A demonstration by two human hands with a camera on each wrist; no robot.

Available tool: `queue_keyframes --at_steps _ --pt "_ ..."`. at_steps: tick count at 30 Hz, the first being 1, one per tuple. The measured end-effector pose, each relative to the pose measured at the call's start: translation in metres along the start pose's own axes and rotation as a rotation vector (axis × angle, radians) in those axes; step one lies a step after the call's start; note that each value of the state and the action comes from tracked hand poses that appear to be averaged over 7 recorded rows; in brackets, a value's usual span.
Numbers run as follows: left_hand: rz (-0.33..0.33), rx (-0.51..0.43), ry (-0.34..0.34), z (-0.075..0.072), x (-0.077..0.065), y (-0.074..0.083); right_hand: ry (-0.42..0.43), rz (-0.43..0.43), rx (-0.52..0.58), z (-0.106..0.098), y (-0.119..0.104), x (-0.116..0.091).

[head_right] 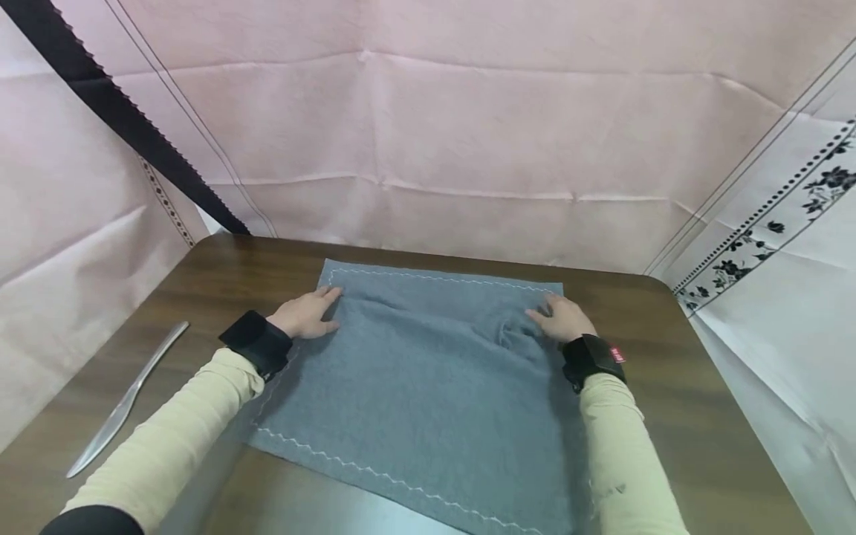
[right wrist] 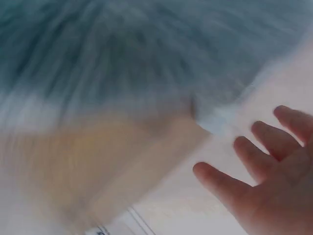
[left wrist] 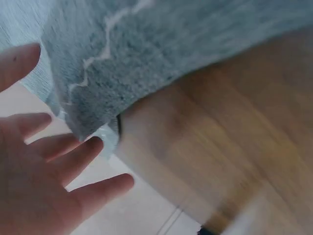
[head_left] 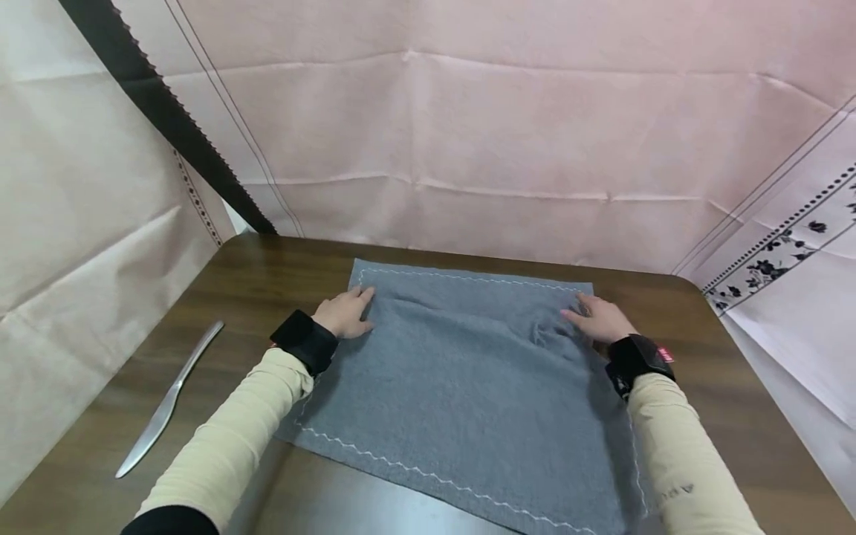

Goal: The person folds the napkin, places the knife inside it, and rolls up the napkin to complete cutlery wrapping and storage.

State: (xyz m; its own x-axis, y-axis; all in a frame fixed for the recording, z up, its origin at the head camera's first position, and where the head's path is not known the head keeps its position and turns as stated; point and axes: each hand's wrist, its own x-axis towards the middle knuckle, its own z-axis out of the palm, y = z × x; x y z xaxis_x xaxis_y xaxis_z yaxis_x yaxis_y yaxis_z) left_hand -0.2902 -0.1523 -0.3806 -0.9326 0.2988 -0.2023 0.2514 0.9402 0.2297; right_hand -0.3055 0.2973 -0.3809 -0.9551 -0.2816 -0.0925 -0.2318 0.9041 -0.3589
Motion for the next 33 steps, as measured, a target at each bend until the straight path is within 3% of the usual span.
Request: queue_keyframes --at_steps 3,5,7,10,13,18,22,27,33 --pt "0.073 0.031 0.071 0.002 -0.016 0.000 0.083 -0.046 0.016 -0.014 -0.009 -0.031" --pt "0.131 0.085 0.085 0.003 -0.032 0.000 0.107 -0.099 0.001 -0.017 -0.010 -0.050" --pt "0.180 0.134 0.046 0.005 -0.050 0.002 0.105 -0.159 -0.010 -0.014 -0.009 -0.068" --pt "0.233 0.174 -0.070 0.010 -0.074 0.006 0.055 -0.197 0.012 -0.004 -0.008 -0.093" --pt "0.235 0.162 -0.158 0.016 -0.091 0.011 0.023 -0.206 0.012 0.008 -0.008 -0.116" --pt "0.255 0.131 -0.145 0.023 -0.110 0.016 0.014 -0.227 -0.055 0.022 -0.006 -0.149" --pt "0.285 0.097 -0.111 0.014 -0.120 0.007 0.056 -0.204 -0.038 0.019 -0.011 -0.137" --pt "0.328 0.056 -0.089 0.002 -0.130 0.005 0.138 -0.147 -0.052 -0.002 -0.021 -0.095" --pt "0.410 -0.011 -0.065 -0.003 -0.130 0.008 -0.048 -0.093 -0.085 -0.014 -0.024 -0.046"
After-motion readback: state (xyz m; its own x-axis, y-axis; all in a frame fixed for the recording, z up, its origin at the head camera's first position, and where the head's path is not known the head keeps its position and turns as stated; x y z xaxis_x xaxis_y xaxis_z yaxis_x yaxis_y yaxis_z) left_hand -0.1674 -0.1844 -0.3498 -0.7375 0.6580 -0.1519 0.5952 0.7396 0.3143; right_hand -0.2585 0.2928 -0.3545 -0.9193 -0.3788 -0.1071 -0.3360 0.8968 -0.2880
